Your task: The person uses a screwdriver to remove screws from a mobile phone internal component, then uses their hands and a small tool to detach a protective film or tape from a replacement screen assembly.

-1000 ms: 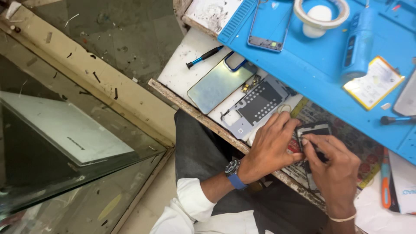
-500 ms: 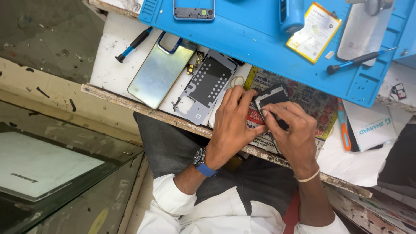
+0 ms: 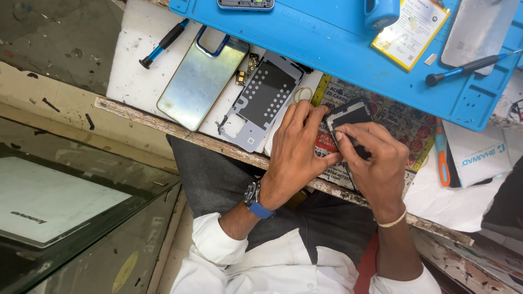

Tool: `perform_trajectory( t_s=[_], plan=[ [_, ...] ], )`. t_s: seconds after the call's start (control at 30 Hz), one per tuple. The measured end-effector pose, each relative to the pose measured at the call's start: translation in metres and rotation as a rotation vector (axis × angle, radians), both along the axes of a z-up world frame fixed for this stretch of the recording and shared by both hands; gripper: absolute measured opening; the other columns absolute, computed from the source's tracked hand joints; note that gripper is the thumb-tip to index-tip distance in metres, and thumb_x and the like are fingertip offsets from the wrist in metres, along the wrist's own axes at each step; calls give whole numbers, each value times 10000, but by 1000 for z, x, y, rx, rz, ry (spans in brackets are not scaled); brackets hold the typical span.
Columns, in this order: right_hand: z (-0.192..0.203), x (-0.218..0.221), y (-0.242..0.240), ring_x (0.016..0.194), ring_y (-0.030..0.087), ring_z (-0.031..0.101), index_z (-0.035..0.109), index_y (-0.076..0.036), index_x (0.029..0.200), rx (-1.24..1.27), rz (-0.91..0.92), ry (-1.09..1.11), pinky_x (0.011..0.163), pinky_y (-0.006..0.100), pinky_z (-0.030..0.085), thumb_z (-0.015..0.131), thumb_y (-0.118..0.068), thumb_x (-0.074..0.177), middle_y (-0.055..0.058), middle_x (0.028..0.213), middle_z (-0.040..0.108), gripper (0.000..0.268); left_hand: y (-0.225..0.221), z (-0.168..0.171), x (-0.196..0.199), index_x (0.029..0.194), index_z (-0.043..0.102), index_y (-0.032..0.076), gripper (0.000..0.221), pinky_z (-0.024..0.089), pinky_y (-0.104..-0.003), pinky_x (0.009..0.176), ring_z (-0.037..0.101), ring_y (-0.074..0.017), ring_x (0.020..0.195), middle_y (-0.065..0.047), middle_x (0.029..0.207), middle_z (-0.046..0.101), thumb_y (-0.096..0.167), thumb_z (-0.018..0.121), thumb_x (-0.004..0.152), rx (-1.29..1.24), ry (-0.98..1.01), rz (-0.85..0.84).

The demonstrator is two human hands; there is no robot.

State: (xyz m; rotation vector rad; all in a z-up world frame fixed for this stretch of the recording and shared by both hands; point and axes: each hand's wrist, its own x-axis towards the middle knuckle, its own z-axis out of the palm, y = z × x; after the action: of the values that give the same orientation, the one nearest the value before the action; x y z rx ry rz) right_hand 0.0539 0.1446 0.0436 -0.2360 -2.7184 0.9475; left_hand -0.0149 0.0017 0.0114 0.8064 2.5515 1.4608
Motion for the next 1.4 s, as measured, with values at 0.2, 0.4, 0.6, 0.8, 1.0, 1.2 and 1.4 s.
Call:
perform_trajectory(
  t_s=[0.2,0.4,0.6,0.8,1.0,1.2,1.4],
  plan=[
    [-1,5,-4,862,197,749,786,-12,1078,1,-65,-10,735,305,569,779,-22,937,119,994,764,141,-1,0,1,1237,588,-36,757,539,-437,868,571,-311,1074,-137,1094,529,251,933,626,13,-15,3],
    [-2,6,-4,856,204,739,786,-15,1074,4,-57,0,723,303,558,776,-10,938,124,982,758,136,0,0,1,1249,588,-30,735,533,-433,856,569,-300,1051,-130,1094,529,255,930,664,7,-19,1],
    [-1,7,-4,876,209,737,785,-7,1084,17,-44,1,741,306,559,782,-6,939,127,991,753,144,0,-1,1,1253,582,-38,748,535,-434,855,563,-304,1057,-138,1093,526,252,921,652,1,-11,-2],
    [-11,3,-9,914,222,734,776,7,1085,28,-38,91,796,318,569,774,15,956,128,1021,756,129,1,-2,2,1261,578,-47,739,541,-431,862,564,-307,1065,-139,1113,530,226,913,662,-25,4,-3],
    [-6,2,-6,915,225,732,777,3,1091,40,-7,52,791,319,565,776,-7,964,127,1006,752,127,0,0,1,1254,582,-44,727,543,-430,869,565,-311,1078,-136,1109,532,215,913,662,-2,-1,7],
    [-10,-6,-9,851,217,732,778,5,1095,3,-41,54,732,308,567,768,-17,975,132,1004,754,122,-1,0,2,1258,585,-46,753,540,-430,880,567,-312,1084,-134,1117,532,231,915,640,-4,-11,-9],
    [-2,-4,-6,870,220,736,780,-7,1104,43,1,24,761,318,558,768,-24,974,122,989,754,131,-1,1,0,1253,585,-36,752,536,-426,887,564,-308,1093,-129,1127,533,249,935,651,13,-11,-1]
  ],
)
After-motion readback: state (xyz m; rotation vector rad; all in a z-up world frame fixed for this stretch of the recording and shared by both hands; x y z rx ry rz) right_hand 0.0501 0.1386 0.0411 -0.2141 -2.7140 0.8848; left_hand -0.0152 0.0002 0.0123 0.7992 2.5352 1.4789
